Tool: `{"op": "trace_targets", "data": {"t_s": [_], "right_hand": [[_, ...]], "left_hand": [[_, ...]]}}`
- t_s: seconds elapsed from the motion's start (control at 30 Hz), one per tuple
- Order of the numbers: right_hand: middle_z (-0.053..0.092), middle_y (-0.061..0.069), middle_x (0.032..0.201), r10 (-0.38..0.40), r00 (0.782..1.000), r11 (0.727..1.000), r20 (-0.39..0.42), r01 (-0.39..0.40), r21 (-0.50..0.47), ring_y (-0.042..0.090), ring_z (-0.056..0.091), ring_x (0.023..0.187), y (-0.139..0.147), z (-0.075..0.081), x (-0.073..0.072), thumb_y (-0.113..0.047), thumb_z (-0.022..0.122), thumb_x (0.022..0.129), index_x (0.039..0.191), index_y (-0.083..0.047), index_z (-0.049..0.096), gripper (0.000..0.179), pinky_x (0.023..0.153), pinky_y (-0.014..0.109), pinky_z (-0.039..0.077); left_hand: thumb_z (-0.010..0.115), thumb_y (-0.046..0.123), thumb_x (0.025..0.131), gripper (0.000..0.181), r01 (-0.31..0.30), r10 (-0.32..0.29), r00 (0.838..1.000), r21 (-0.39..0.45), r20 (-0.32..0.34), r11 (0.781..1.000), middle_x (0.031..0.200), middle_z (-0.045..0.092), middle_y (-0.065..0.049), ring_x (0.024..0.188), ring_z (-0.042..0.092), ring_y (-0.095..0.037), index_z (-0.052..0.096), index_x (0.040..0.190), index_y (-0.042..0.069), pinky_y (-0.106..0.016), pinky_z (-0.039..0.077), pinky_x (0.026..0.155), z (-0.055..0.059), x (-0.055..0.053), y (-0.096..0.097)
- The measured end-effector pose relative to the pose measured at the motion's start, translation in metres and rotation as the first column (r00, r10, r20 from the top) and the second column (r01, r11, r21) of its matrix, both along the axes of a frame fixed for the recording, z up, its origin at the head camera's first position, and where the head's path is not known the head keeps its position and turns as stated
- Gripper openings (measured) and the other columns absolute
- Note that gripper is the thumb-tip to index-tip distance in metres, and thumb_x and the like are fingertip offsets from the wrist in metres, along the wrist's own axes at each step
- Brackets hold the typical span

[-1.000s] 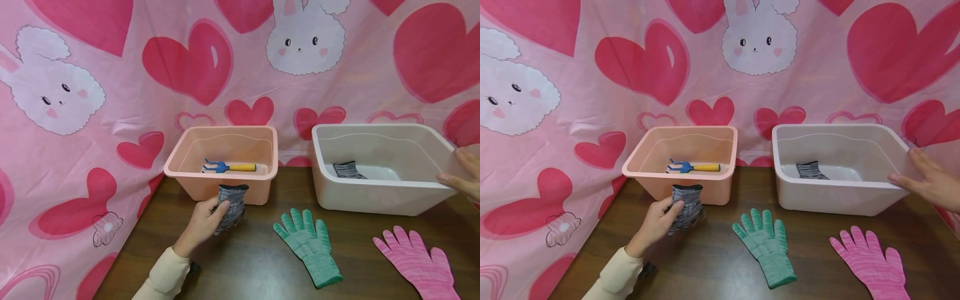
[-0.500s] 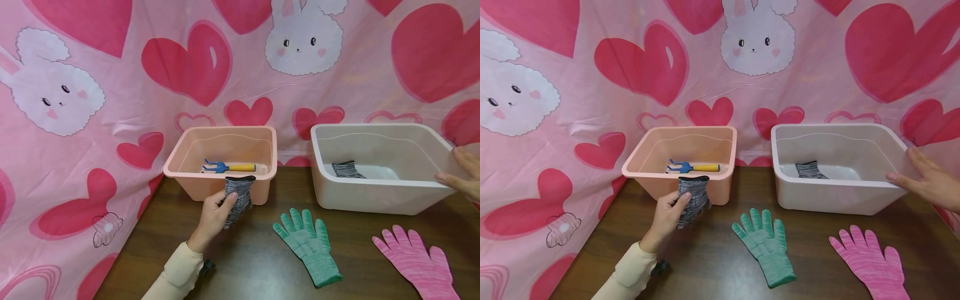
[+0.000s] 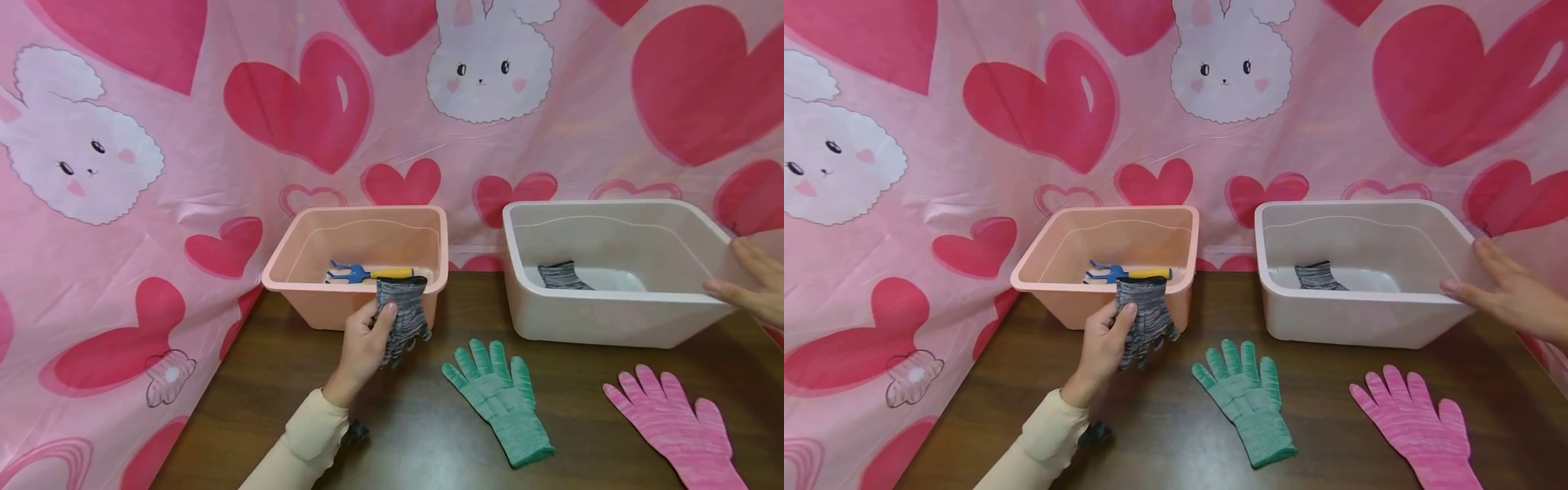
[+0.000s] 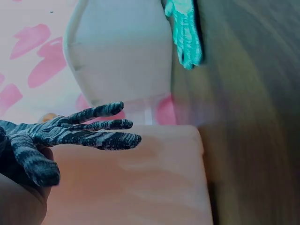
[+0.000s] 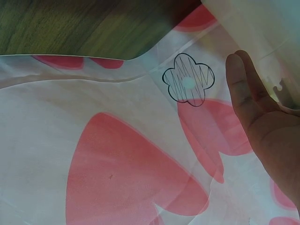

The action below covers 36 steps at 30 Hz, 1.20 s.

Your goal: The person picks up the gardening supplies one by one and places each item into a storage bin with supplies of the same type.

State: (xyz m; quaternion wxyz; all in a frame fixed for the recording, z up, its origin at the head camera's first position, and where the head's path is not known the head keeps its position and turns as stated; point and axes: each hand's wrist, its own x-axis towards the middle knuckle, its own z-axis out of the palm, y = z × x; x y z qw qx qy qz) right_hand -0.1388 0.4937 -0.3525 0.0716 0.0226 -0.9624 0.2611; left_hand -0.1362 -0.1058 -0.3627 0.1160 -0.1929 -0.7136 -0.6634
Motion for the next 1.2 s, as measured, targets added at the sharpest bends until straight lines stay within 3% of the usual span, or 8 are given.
{"op": "trace_targets", "data": {"t_s": [0.3, 0.63, 0.83, 0.97, 1.1, 1.2], "right_hand": [[-0.02, 0.03, 0.157, -0.003, 0.999, 1.0, 0.036, 0.002, 0.021, 0.043, -0.022, 0.145, -0.002, 0.006, 0.002, -0.049, 0.055, 0.099, 0.154, 0.002, -0.012, 0.1, 0.113, 0.054, -0.019], [-0.02, 0.03, 0.157, 0.009, 0.999, 1.0, 0.038, -0.01, 0.02, 0.044, -0.022, 0.145, -0.004, 0.009, 0.004, -0.05, 0.055, 0.099, 0.155, 0.001, -0.012, 0.101, 0.113, 0.054, -0.019], [-0.019, 0.032, 0.157, 0.022, 0.999, 1.0, 0.035, -0.023, 0.016, 0.046, -0.021, 0.145, -0.003, 0.009, 0.003, -0.05, 0.055, 0.099, 0.154, 0.003, -0.011, 0.101, 0.113, 0.056, -0.019], [-0.022, 0.032, 0.156, 0.011, 0.996, 0.999, 0.083, -0.014, 0.038, 0.049, -0.022, 0.143, -0.002, 0.011, 0.004, -0.054, 0.052, 0.099, 0.154, 0.001, -0.015, 0.103, 0.109, 0.062, -0.019], [-0.025, 0.032, 0.154, 0.0, 0.992, 0.999, 0.125, -0.006, 0.051, 0.052, -0.023, 0.141, -0.003, 0.013, 0.004, -0.057, 0.049, 0.099, 0.153, -0.001, -0.018, 0.103, 0.106, 0.067, -0.018], [-0.027, 0.031, 0.154, 0.007, 0.991, 0.999, 0.132, -0.012, 0.041, 0.051, -0.025, 0.141, -0.004, 0.014, 0.005, -0.057, 0.049, 0.099, 0.153, -0.001, -0.019, 0.103, 0.106, 0.067, -0.018]], "left_hand": [[0.055, 0.015, 0.105, 0.028, -0.005, 0.005, 1.0, 0.03, -0.023, 1.0, 0.106, 0.073, -0.016, 0.086, 0.071, -0.023, 0.07, 0.117, -0.006, -0.035, 0.06, 0.076, 0.015, -0.002, 0.019], [0.052, 0.021, 0.107, 0.034, 0.072, -0.072, 0.997, 0.092, -0.011, 0.993, 0.105, 0.071, -0.015, 0.088, 0.067, -0.021, 0.068, 0.118, -0.007, -0.034, 0.059, 0.077, 0.032, -0.008, 0.049], [0.05, 0.026, 0.108, 0.039, 0.058, -0.064, 0.997, 0.141, 0.039, 0.988, 0.113, 0.071, -0.015, 0.094, 0.068, -0.022, 0.066, 0.124, -0.005, -0.036, 0.058, 0.085, 0.039, -0.014, 0.064], [0.05, 0.026, 0.108, 0.037, 0.025, -0.042, 0.995, 0.188, 0.09, 0.982, 0.105, 0.069, -0.013, 0.09, 0.064, -0.018, 0.067, 0.118, -0.006, -0.03, 0.056, 0.081, 0.044, -0.018, 0.074], [0.049, 0.026, 0.108, 0.037, 0.012, -0.047, 0.991, 0.264, 0.129, 0.964, 0.093, 0.062, -0.007, 0.087, 0.059, -0.017, 0.065, 0.111, -0.007, -0.026, 0.051, 0.076, 0.048, -0.024, 0.086], [0.048, 0.028, 0.109, 0.037, 0.018, -0.07, 0.986, 0.319, 0.151, 0.947, 0.098, 0.064, -0.006, 0.091, 0.06, -0.018, 0.065, 0.116, -0.005, -0.027, 0.053, 0.08, 0.051, -0.027, 0.094]]}}
